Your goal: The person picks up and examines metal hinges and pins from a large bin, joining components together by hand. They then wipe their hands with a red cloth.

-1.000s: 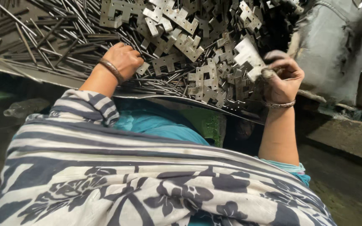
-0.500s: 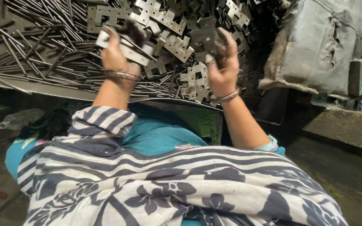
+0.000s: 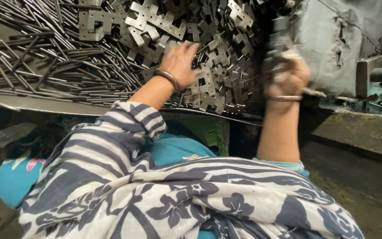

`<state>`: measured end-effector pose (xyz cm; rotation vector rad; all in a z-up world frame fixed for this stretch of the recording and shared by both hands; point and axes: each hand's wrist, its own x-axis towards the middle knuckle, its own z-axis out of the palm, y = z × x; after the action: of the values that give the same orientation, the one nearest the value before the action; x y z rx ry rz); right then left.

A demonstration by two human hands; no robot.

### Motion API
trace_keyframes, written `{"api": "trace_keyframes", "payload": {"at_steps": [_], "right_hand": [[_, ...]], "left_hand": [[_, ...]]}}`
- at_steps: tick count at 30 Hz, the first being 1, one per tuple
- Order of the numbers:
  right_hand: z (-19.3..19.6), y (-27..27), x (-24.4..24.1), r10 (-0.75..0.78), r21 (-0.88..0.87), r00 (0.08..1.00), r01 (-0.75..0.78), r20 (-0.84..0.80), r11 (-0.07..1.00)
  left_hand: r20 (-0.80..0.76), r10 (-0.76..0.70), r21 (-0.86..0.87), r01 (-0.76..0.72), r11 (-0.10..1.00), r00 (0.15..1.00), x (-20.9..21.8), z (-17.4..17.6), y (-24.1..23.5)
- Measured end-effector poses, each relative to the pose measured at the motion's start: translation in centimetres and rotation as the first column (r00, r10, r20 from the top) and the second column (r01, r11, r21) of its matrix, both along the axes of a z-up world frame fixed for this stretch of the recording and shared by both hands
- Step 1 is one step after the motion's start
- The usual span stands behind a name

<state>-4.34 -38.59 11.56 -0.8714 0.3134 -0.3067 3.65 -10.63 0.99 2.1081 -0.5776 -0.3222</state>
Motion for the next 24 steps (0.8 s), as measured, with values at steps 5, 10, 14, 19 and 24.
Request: {"api": "trace_keyframes", "payload": {"at_steps": [5,10,14,19,24], "right_hand": [[-0.3,-13.7,0.6,-0.141,-0.801,0.907,0.418,0.398,0.429],[-0.1,-12.9,0.4,-0.122,-0.758,0.984,0.017,0.128,-0.652],[-0.9,-0.6,1.1,0.333,-0.819,0.941,0.150,-0.053,-0.554],[-6.8,12.5,0.6,0.659,-0.718,0.570,0.166,-0.490,-0.677],[-8.1,11.5,1.9,0.548,-0.591,0.454,0.059,-0.702,-0.805]], "left_hand": [[0.397,-0.361,0.623,0.042,0.782,0.844,1.0,-3.4,2.7],[0.637,-0.320,0.506,-0.068,0.860,0.701,0.9,-1.3,3.5],[0.763,-0.220,0.357,-0.113,0.927,0.608,1.2,1.6,5.7],[0.700,0.110,-0.018,-0.137,0.990,0.705,1.5,6.3,10.0],[-0.418,0.173,-0.724,-0.442,0.529,0.892,1.2,8.7,14.9]]}}
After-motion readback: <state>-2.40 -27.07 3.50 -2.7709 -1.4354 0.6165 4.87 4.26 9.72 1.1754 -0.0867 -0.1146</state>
